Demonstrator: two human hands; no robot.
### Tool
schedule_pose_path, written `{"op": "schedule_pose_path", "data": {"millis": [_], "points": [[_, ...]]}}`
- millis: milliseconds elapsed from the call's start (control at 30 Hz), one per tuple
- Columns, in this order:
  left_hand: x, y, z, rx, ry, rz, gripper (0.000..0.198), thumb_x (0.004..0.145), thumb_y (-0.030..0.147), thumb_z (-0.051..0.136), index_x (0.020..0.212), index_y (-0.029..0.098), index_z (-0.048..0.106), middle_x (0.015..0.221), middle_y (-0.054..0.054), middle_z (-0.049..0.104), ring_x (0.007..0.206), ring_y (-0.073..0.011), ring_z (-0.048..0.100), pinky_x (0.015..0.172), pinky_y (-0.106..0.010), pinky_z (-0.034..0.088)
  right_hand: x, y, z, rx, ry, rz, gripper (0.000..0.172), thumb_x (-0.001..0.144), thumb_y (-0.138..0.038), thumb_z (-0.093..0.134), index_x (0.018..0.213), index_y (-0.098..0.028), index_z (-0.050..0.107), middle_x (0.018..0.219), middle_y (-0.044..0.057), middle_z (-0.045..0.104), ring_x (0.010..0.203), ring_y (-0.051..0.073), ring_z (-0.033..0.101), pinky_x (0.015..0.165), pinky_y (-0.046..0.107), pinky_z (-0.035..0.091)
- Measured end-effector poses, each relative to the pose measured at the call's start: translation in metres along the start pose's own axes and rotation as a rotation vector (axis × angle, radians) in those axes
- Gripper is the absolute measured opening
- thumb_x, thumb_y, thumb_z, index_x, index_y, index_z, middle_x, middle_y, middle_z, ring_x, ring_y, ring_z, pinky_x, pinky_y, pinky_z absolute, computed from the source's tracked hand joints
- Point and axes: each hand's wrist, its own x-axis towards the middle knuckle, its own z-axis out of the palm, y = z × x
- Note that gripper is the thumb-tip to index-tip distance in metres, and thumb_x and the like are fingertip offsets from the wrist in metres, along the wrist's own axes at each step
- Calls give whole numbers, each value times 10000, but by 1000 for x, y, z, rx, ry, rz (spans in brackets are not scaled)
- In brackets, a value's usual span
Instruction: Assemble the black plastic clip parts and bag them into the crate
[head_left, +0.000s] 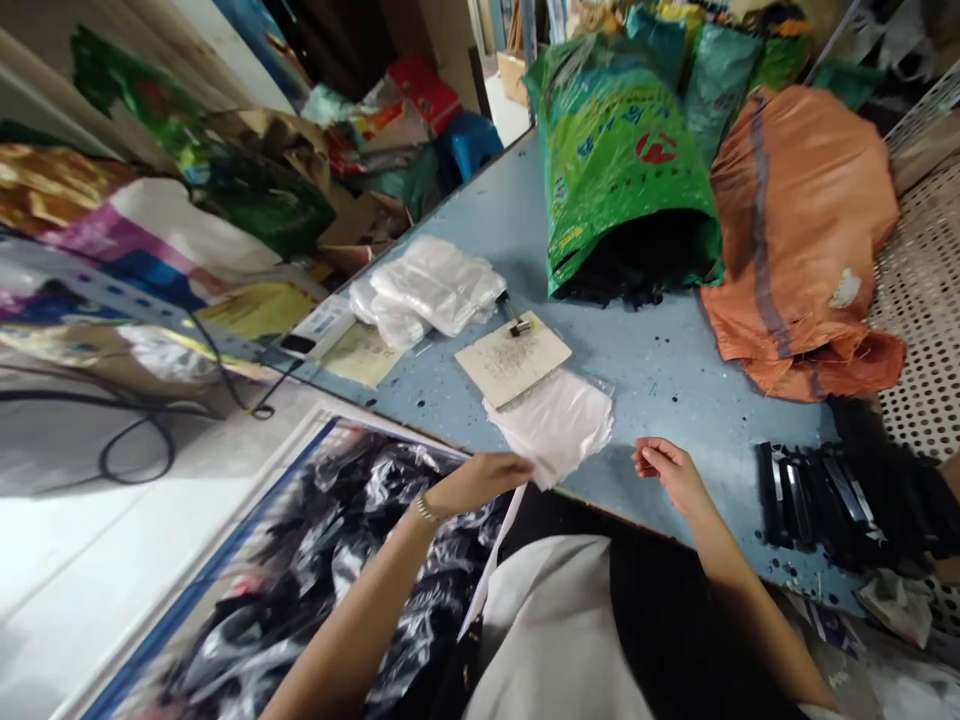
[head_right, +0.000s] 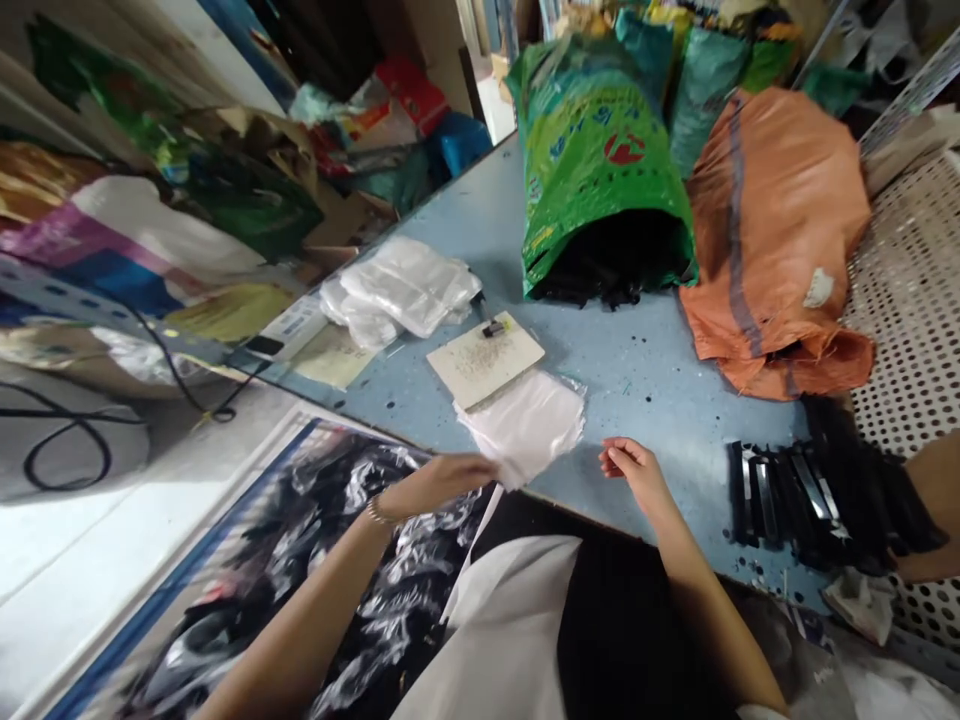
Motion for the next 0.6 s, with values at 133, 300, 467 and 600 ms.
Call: {"op": "schedule_pose_path", "data": {"millis": [133, 300, 467, 600], "points": [[166, 49, 1, 50, 83, 271, 514, 906, 329, 630, 1403, 204, 597, 1478, -141, 597, 1384, -272, 558, 1176, -456, 450, 52, -16, -6, -83, 10, -104, 459, 733, -582, 786, 1003, -214, 744, 893, 72, 758, 759, 204, 696, 712, 373, 586], [364, 78, -42, 346, 320, 136, 626, 913, 346, 626, 1476, 101, 505, 1582, -229, 446, 1511, -351, 368, 1240, -507, 306, 148, -54, -27, -286, 136, -321, 477, 767, -621, 700, 1045, -233, 725, 1043, 100, 751, 951, 261, 708, 849, 446, 588], [457, 72, -87, 361, 375, -27, 503, 972, 344, 439, 1425, 167, 569, 1485, -166, 579, 1503, -327, 364, 1252, -551, 206, 250, -109, -65, -403, 288, -455, 575, 783, -615, 682, 1188, -206, 692, 1336, 165, 655, 1164, 304, 638, 1085, 524, 450], [464, 59, -84, 390, 371, -90, 489, 976, 345, 382, 1370, 180, 621, 1440, -162, 616, 1463, -325, 421, 1243, -533, 224, 326, -147, -70, -469, 305, -475, 655, 861, -639, 595, 1337, -190, 631, 1432, 176, 596, 1341, 319, 537, 1145, 519, 392]]}}
